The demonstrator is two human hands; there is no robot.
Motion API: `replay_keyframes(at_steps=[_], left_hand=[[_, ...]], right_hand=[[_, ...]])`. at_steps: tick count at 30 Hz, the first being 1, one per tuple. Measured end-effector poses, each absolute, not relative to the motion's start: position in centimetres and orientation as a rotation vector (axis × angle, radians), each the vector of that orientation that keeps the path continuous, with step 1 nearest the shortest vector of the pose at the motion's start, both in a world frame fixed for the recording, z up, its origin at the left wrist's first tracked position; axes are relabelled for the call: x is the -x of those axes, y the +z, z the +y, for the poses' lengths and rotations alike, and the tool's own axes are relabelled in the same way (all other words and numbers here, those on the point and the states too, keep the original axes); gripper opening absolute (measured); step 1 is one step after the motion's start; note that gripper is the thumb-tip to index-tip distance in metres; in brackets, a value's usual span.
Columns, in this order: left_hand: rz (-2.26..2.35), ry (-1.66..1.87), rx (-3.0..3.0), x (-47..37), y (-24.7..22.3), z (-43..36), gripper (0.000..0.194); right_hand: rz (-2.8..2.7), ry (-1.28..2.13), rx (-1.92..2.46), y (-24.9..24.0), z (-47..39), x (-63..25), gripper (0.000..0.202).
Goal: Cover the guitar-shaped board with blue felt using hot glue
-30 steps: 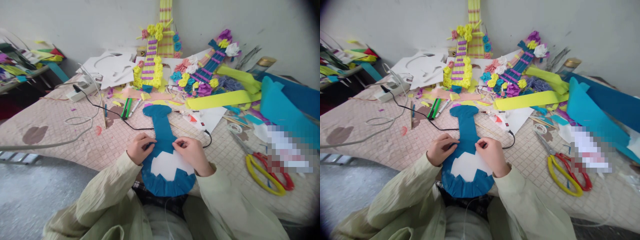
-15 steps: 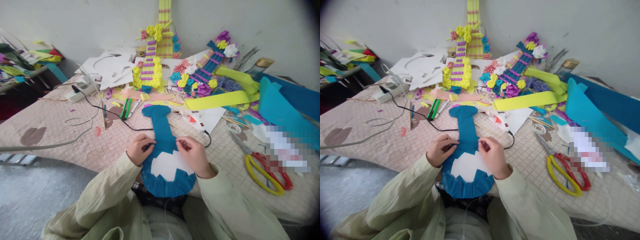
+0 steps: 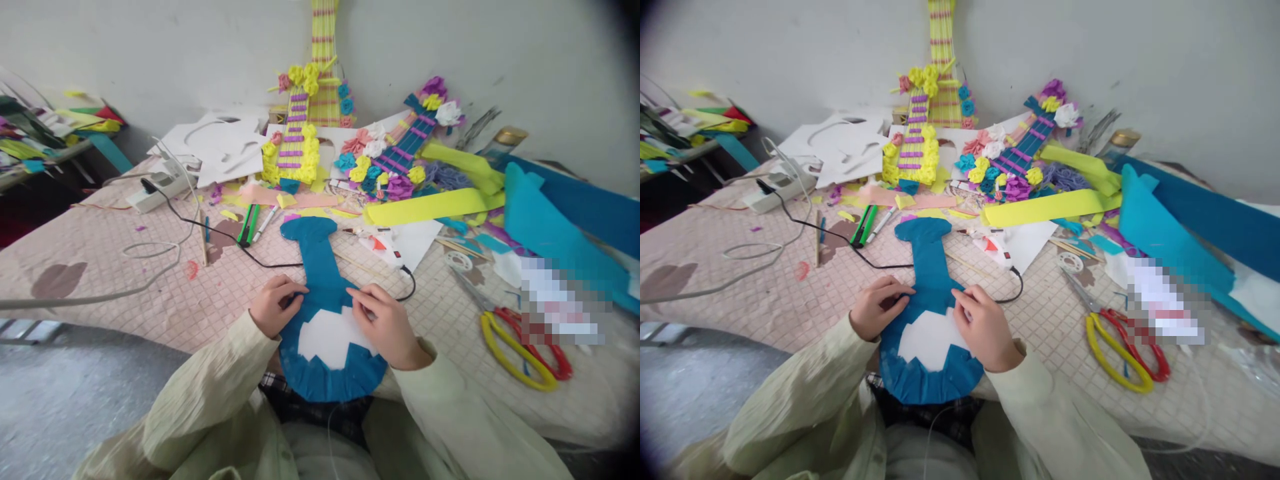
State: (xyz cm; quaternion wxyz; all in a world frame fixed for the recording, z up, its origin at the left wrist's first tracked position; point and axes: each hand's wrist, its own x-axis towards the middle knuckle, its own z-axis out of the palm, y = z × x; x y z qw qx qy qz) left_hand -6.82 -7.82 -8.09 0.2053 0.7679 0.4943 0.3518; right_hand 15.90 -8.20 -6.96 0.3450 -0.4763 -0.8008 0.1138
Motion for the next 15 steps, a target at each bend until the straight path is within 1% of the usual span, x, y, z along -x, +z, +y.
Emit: replay_keyframes(at_steps=[2,5,9,12,15], left_hand=[[1.366,0.996,-2.104,6.9,-8.1,-7.8,0.018],[1.362,1.103,-2.083,7.0,-8.1,-7.7,0.018],[1.332,1.216,-2.314,6.9,-7.7,-8.2,0.018],[1.309,1.071,-2.627,6.5,-7.4,-9.3,0.026],[1.258,0.871,-2.785,5.9,-7.5,-10.4,0.036]], right_hand=[[-2.034,0.280,1.279,-6.2,-7.6,-16.6,0.023],[-2.114,0.151,1.450,-5.4,-5.6,-17.3,0.022],[-2.271,0.086,1.600,-5.8,-2.4,-17.4,0.020],[-2.315,0.085,1.632,-6.4,-1.4,-17.2,0.018],[-2.339,0.076,1.661,-6.6,-1.4,-17.5,0.019]])
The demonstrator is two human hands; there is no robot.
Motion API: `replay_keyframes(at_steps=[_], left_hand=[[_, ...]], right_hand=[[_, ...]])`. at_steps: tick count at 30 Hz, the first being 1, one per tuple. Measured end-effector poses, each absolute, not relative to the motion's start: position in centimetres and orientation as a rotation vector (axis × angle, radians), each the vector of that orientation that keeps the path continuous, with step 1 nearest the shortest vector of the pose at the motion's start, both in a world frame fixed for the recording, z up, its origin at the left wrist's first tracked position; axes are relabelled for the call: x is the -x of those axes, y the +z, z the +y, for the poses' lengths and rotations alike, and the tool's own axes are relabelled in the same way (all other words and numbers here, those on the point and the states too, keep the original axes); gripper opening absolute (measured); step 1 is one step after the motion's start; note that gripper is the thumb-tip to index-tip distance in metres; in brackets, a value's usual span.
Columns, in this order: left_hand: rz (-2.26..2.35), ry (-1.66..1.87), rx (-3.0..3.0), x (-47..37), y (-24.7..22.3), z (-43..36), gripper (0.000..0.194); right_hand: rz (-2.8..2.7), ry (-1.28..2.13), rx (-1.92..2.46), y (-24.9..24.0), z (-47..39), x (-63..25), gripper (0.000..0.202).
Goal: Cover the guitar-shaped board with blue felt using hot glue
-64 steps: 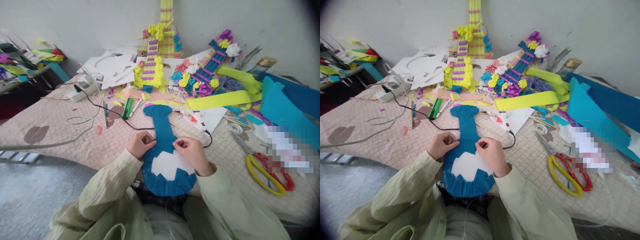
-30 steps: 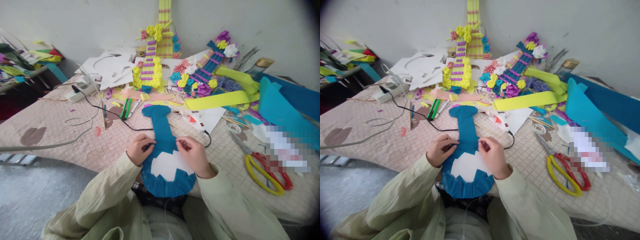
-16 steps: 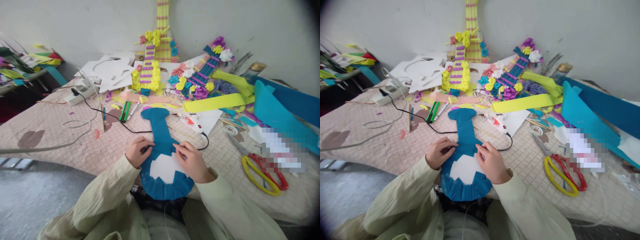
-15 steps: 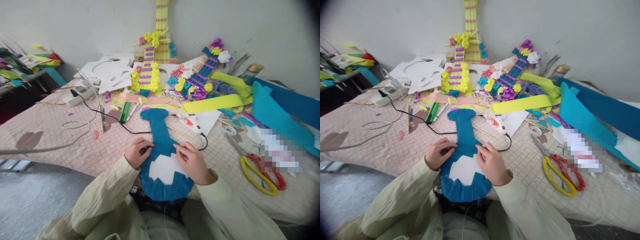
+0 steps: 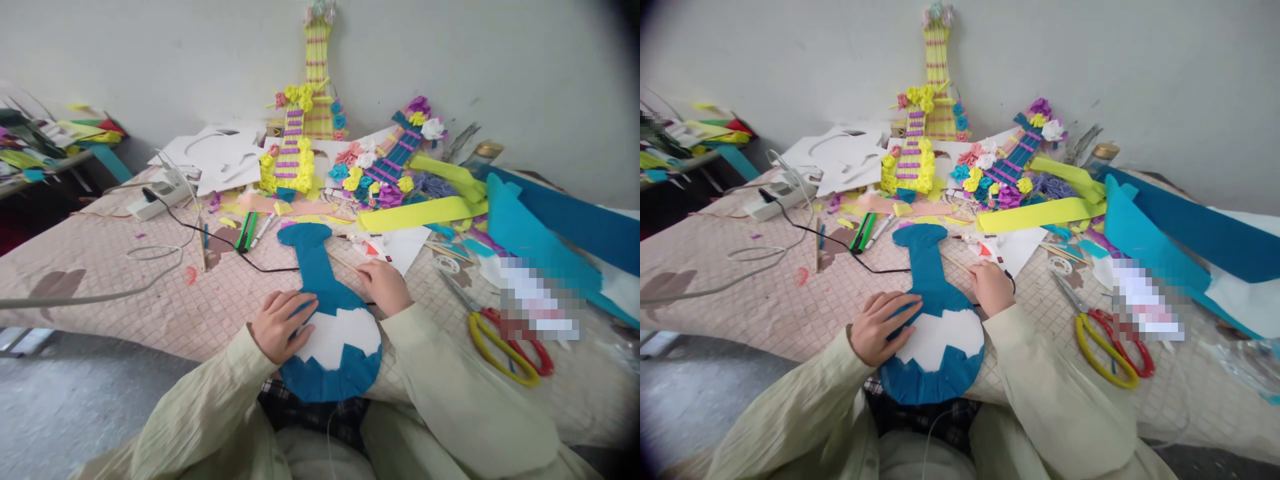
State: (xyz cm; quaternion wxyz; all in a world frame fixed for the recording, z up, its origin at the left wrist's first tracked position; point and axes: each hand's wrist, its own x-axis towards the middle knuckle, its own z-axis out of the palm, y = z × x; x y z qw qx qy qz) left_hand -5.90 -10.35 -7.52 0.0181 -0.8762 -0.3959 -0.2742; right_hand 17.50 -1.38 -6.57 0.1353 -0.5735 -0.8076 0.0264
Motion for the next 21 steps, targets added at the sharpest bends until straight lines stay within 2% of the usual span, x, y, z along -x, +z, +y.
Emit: replay_keyframes(at_steps=[7,10,14,21], left_hand=[[-1.243,-0.838,2.758,5.2,-8.4,-10.9,0.038],[-1.320,-0.987,2.629,5.5,-7.9,-11.1,0.036],[-1.465,-1.138,2.407,6.3,-7.1,-11.3,0.037],[-1.419,-0.859,2.570,6.4,-7.6,-11.1,0.043]], right_hand=[[-2.293,0.000,1.676,-4.0,-4.0,-19.7,0.020],[-2.301,0.033,1.426,-3.5,-6.0,-20.0,0.018],[-2.433,0.250,1.127,-4.5,-7.7,-19.2,0.023],[-2.475,0.251,1.094,-6.3,-7.5,-17.4,0.025]])
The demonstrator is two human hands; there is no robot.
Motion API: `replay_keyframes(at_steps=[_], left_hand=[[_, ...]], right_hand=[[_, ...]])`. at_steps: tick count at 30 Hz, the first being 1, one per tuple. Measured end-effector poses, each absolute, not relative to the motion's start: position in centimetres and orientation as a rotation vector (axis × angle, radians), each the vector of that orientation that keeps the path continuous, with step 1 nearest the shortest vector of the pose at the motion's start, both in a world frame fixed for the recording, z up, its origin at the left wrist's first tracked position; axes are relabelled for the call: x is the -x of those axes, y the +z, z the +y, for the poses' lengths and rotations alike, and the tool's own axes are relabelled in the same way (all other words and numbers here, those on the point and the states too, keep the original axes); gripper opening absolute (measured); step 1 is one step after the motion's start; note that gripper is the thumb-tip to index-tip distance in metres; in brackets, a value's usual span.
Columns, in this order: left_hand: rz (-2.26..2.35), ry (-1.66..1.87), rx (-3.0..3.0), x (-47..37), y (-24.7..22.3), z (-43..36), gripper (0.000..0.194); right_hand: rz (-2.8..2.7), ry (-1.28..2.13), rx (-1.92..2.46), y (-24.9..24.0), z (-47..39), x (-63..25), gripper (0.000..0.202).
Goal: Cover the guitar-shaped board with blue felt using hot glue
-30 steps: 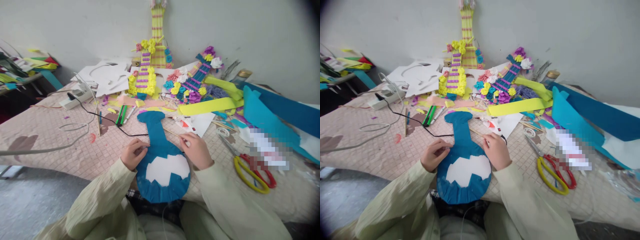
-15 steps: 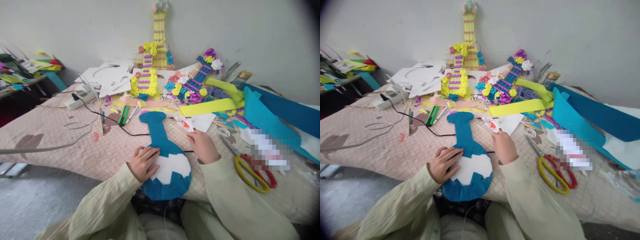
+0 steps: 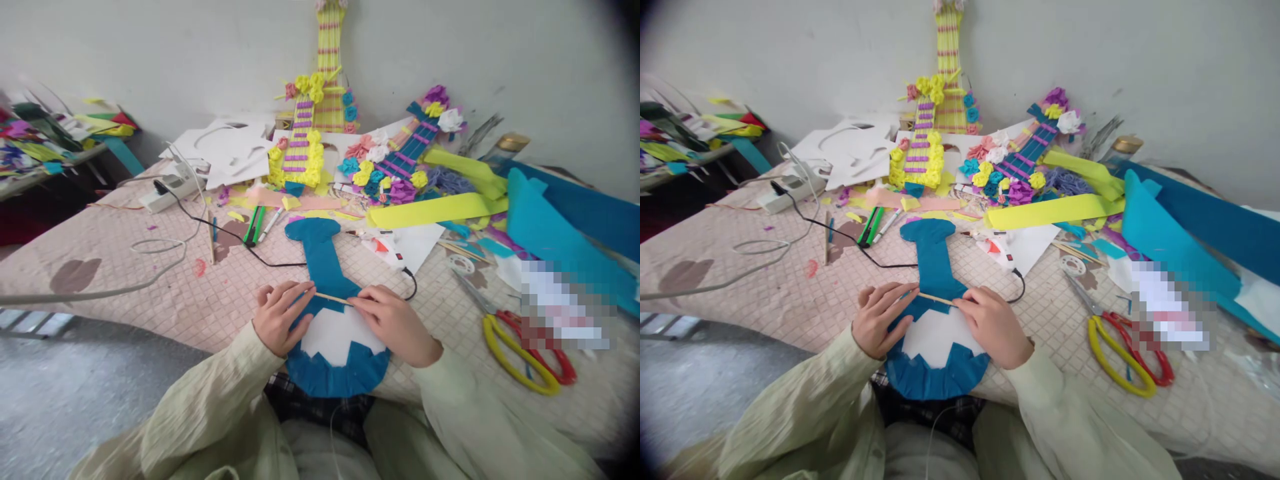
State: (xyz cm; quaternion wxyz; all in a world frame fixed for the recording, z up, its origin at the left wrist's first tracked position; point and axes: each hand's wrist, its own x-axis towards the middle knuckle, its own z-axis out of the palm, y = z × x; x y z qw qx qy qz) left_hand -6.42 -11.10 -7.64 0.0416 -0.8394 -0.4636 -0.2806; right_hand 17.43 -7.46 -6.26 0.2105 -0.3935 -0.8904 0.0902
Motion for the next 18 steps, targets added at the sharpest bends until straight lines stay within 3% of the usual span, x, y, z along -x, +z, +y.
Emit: replay_keyframes(at_steps=[8,18], left_hand=[[-1.487,-0.714,2.633,6.3,-8.0,-11.2,0.038],[-1.565,-0.732,2.682,6.5,-7.9,-12.3,0.051]], right_hand=[[-2.492,0.145,1.059,-6.4,-7.7,-17.2,0.028],[-2.522,0.000,0.933,-6.3,-8.9,-17.0,0.026]])
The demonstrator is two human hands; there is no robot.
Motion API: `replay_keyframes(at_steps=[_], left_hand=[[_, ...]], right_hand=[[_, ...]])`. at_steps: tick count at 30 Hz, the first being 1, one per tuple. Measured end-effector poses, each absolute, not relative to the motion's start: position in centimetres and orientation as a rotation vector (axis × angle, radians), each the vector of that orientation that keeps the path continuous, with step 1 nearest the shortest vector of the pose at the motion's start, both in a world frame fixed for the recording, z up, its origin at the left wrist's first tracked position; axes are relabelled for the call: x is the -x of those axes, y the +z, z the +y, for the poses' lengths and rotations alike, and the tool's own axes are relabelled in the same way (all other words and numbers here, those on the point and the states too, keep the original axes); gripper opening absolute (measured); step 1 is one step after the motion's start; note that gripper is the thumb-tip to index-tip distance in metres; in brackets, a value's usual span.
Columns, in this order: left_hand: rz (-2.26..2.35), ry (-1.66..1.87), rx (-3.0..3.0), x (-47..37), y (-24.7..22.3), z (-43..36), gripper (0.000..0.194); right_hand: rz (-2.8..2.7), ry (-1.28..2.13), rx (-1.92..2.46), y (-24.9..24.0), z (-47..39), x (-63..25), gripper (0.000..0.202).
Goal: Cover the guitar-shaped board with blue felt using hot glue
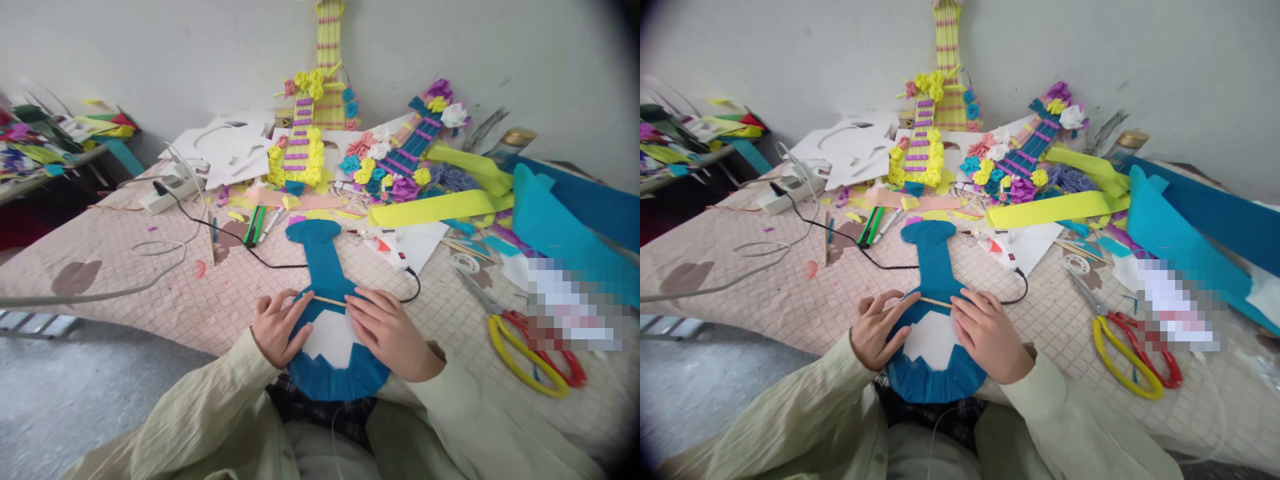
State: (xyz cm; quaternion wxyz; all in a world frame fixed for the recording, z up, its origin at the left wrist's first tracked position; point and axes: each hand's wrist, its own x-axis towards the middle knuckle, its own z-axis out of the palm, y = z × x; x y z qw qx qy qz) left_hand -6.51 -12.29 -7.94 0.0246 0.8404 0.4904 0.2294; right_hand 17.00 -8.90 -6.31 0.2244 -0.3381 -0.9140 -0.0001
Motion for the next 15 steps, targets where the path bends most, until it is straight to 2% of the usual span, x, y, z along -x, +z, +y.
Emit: replay_keyframes(at_steps=[15], left_hand=[[1.486,0.690,-2.696,6.54,-8.07,-12.66,0.056]], right_hand=[[-2.624,-0.054,0.854,-6.58,-9.83,-17.37,0.043]])
